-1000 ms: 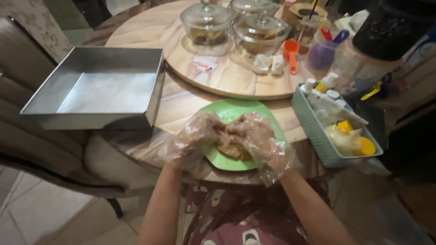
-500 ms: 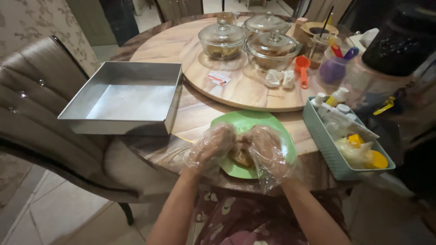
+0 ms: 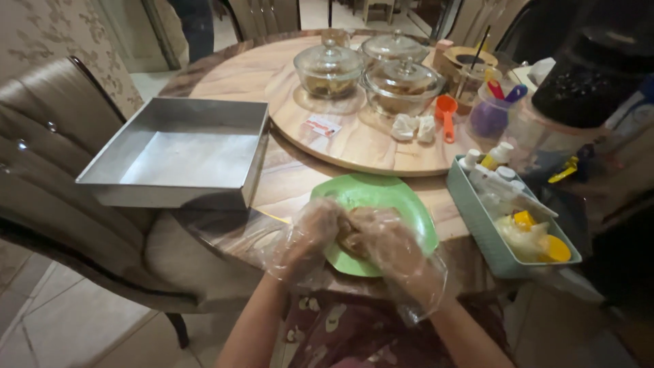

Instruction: Kneading and shaping a small portion of dough on a plate by hand

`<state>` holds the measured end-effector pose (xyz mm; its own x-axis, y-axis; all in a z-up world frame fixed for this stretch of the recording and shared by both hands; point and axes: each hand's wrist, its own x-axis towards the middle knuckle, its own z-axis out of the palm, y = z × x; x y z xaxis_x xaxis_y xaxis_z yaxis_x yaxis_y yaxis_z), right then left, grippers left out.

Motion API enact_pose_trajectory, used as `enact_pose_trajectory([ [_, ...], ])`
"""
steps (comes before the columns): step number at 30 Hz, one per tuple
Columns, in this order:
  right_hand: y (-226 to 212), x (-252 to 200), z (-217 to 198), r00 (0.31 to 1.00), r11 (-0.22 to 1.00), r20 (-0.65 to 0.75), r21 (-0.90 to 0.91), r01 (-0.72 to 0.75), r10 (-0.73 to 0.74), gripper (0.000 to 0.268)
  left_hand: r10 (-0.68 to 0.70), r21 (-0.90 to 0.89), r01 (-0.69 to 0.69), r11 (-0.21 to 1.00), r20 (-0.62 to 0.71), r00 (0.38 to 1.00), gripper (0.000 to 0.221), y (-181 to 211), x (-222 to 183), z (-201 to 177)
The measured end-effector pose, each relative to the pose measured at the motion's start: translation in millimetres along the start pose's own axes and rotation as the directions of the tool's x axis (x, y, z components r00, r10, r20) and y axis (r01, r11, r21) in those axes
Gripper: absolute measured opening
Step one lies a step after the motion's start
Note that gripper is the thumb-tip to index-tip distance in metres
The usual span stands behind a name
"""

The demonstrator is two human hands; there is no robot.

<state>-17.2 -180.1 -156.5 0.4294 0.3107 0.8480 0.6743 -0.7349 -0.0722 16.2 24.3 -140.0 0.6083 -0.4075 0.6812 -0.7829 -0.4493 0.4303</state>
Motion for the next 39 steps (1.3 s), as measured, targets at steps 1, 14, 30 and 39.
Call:
enact_pose_trajectory([
  [1, -19, 12, -14, 0.976, 0.993, 0.179, -0.010, -0.121, 0.121, 0.025, 0.043, -0.044, -0.043, 0.998, -0.020, 0.999, 0.004, -26, -3, 18],
  [14, -68, 39, -72, 0.857, 0.932, 0.438, -0.340, -0.121, 0.271, 0.014, -0.407, 0.199, 0.375, 0.906, 0.160, 0.899, 0.023, 34, 20, -20],
  [30, -69, 31, -106, 0.715, 0.869, 0.496, -0.237, -0.435, 0.493, 0.026, 0.264, 0.326, -0.397, 0.858, 0.384, 0.885, 0.018, 69, 11, -33],
  [39, -56, 103, -136, 0.628, 0.794, 0.513, -0.207, -0.571, 0.585, 0.034, 0.167, 0.334, -0.203, 0.920, 0.134, 0.977, 0.025, 77, -5, -38],
])
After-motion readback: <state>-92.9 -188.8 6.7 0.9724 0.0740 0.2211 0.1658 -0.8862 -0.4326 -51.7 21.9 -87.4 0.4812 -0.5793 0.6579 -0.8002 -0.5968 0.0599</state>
